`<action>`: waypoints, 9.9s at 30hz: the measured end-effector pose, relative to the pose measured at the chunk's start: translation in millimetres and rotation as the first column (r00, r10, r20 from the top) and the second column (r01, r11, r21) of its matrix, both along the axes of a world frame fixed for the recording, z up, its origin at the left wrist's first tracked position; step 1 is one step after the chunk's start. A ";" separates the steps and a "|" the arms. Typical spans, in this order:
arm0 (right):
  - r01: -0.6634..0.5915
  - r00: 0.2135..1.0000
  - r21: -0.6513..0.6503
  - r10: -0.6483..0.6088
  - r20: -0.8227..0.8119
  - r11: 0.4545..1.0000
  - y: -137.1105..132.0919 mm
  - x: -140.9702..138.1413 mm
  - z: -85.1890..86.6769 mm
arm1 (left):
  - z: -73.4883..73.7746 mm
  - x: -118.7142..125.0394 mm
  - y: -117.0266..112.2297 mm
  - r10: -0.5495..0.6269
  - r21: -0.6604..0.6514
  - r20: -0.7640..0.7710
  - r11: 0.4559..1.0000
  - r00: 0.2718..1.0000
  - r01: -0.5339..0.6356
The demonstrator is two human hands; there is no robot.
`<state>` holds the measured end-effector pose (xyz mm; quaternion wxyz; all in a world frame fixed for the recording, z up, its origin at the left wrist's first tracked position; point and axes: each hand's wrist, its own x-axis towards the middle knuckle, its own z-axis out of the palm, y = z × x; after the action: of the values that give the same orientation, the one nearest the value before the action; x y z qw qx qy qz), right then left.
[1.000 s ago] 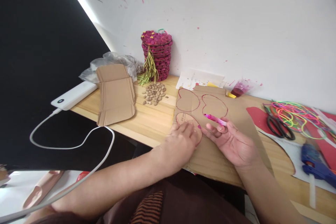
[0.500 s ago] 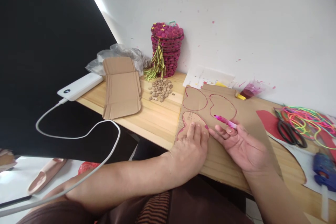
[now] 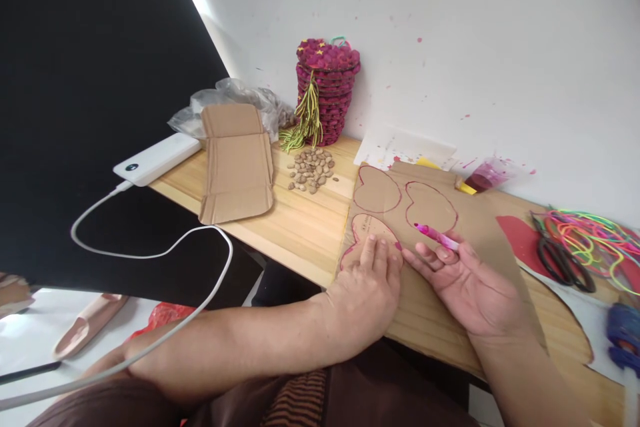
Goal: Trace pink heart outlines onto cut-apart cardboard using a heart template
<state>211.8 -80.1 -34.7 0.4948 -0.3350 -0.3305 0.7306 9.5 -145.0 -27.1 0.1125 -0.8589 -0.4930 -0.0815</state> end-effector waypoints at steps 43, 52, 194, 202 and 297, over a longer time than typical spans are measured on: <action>-0.043 0.998 0.063 0.040 0.056 0.997 0.1 -6.4 1.8 | -4.6 7.9 2.6 0.075 -0.018 0.046 0.997 0.996 -0.075; -0.021 0.998 0.056 0.017 0.064 0.998 -0.1 -4.3 2.1 | -5.7 12.1 0.7 0.093 0.070 0.048 0.993 0.995 -0.096; -0.885 -0.060 0.137 -0.401 0.914 0.445 47.8 -137.0 112.2 | 8.5 -4.4 12.6 0.000 -0.188 0.069 0.982 0.998 0.013; -0.869 -0.014 0.187 -0.401 0.916 0.458 56.3 -139.2 105.4 | 8.2 -4.2 13.7 -0.030 -0.226 0.043 0.973 0.999 0.039; -0.403 0.245 0.473 -0.406 0.880 0.783 71.3 -40.4 56.4 | -3.4 -8.1 16.5 -0.098 -0.196 0.021 0.975 0.995 0.100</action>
<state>171.4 -8.8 21.7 0.2628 -0.5264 -0.7812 0.2087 1.4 -128.5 -30.5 0.0200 -0.8888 -0.4560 -0.0427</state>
